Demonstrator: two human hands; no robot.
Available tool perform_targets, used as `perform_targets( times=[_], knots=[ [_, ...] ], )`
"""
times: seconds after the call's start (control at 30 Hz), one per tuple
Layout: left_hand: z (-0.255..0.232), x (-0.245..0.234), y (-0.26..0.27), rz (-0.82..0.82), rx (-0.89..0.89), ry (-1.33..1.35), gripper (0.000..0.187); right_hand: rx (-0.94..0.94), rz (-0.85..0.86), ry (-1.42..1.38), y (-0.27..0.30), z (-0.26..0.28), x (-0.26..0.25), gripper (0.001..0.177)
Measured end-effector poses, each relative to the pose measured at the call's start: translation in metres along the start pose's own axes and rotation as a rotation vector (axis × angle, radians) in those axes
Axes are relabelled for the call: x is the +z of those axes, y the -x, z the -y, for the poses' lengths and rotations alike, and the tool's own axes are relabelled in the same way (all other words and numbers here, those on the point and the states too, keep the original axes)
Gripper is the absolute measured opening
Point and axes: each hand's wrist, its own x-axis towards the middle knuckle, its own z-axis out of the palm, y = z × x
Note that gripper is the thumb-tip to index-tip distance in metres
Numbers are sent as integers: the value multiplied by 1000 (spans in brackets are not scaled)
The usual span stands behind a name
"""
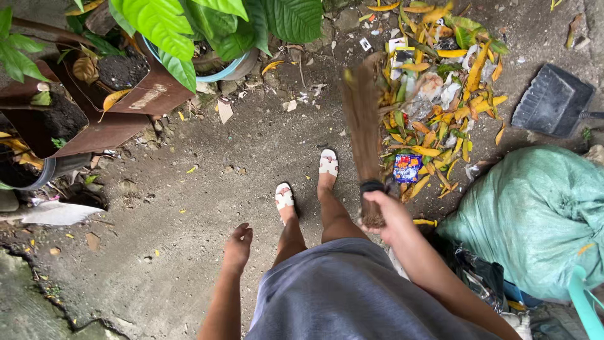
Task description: The person sweeps leaves and debris from a concrete outdoor area into a dustpan using a small hand broom, then carries the broom and dustpan while walking through the space.
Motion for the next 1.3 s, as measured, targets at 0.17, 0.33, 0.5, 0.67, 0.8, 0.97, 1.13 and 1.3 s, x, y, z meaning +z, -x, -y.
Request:
perform_targets(
  times=[0.17, 0.33, 0.5, 0.67, 0.8, 0.97, 1.13, 1.3],
  knots=[
    [-15, 14, 4, 79, 11, -1, 43, 8, 172, 86, -44, 22, 80, 40],
    [-19, 0, 3, 77, 54, 25, 43, 48, 47, 43, -150, 57, 59, 48],
    [14, -17, -11, 30, 191, 52, 43, 50, -207, -212, -133, 19, -99, 58],
    [53, -22, -18, 47, 80, -12, 42, -24, -249, -110, -41, -28, -170, 47],
    [58, -23, -17, 72, 18, -60, 44, -100, -195, -83, 60, -72, -95, 49],
    [34, -29, -21, 123, -6, -42, 45, -37, 133, -154, 43, -85, 31, 51],
    [19, -44, -24, 65, 154, -146, 42, 115, 115, 57, -118, -72, 92, 47],
    [28, -58, -27, 80, 138, -28, 41, 176, -60, -225, -132, -66, -57, 51]
  ],
)
